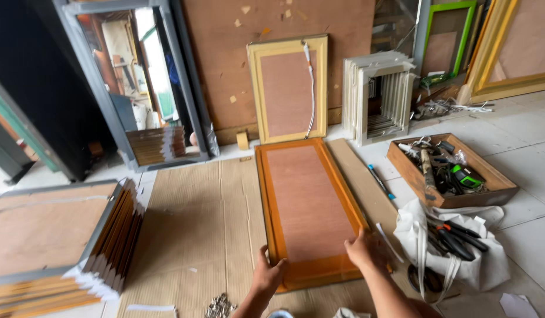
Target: The person picks up metal brackets and screws from the floor and uses a screwdriver to attach them to the back of a large orange picture frame.
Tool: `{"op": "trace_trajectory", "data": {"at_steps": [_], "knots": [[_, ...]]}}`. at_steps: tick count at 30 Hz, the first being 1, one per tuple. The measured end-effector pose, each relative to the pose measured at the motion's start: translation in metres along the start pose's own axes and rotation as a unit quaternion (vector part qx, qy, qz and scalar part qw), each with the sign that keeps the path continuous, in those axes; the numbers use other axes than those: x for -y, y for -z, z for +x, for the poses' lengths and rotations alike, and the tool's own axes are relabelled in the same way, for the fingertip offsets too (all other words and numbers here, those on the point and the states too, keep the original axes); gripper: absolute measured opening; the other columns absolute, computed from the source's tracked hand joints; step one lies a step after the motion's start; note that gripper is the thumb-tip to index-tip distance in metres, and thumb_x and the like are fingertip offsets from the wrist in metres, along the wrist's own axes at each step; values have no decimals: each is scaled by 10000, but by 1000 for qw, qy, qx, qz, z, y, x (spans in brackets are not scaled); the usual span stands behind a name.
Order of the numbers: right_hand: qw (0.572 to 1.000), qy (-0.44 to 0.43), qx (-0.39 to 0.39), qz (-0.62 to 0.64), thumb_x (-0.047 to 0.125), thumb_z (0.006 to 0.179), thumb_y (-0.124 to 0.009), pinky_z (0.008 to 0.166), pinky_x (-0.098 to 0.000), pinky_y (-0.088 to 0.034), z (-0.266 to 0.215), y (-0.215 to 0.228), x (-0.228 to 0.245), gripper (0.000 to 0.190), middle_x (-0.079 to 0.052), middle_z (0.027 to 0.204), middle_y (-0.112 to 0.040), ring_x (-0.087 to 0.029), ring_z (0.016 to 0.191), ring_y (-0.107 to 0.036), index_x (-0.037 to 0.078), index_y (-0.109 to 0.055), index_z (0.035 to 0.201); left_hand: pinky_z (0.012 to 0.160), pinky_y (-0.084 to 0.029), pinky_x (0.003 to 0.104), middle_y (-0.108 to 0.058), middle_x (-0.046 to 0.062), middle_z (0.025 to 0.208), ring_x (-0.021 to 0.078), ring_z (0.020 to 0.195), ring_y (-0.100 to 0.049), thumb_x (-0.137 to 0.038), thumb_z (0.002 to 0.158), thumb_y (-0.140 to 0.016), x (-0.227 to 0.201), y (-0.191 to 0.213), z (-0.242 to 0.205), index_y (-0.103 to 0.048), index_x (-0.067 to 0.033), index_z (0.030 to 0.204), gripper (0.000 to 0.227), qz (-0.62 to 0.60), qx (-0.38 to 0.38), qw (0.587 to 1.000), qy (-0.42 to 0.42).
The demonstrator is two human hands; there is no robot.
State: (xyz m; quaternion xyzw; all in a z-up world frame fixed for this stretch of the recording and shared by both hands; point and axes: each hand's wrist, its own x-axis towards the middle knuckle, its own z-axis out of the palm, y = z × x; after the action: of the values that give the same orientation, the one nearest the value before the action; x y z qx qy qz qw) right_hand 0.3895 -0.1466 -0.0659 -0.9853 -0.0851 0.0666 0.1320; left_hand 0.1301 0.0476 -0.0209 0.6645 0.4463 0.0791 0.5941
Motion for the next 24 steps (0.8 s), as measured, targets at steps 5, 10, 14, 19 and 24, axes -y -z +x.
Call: {"op": "trace_trajectory", "data": {"at_steps": [5,10,14,19,24], "knots": [[993,-98,51,40,607,970,-559,1119,-650,-497,11,24,7,730,-172,1614,-600,-461,1483,-563,342,-483,1646,974,-574,401,-746,127,1313,282,1173,-736,-404,887,-716,-33,1,15,-395,-141,1693,907,-38,-38,995,83],[971,-137,158,119,701,1055,-472,1182,-796,-266,20,51,-5,759,-170,1561,-724,-510,1482,-616,163,-629,1567,1003,-576,430,-754,144,1423,292,1253,-726,-402,874,-701,-24,22,45,-438,-120,1670,884,12,-68,989,131],[945,-104,188,247,662,1018,-577,1206,-621,-412,16,46,-3,665,-97,1544,-725,-381,1478,-640,206,-772,1461,883,-497,414,-675,92,1133,270,1028,-644,-432,878,-630,-24,54,65,-631,-125,1271,498,70,-101,989,89],[892,-99,209,389,561,987,-674,1261,-437,-435,-12,56,23,758,-141,1661,-661,-323,1552,-598,99,-725,1586,1273,-338,608,-473,143,1662,399,1547,-419,-506,900,-509,-72,64,31,-679,-210,1378,586,260,-144,953,64],[844,-99,221,479,575,915,-691,599,-385,-378,-89,83,87,491,-72,1005,-863,-233,780,-678,181,-889,1133,1240,-308,536,-543,58,1609,388,1483,-468,-905,666,-629,-178,22,-111,-583,-324,1544,1054,478,104,848,-205]]}}
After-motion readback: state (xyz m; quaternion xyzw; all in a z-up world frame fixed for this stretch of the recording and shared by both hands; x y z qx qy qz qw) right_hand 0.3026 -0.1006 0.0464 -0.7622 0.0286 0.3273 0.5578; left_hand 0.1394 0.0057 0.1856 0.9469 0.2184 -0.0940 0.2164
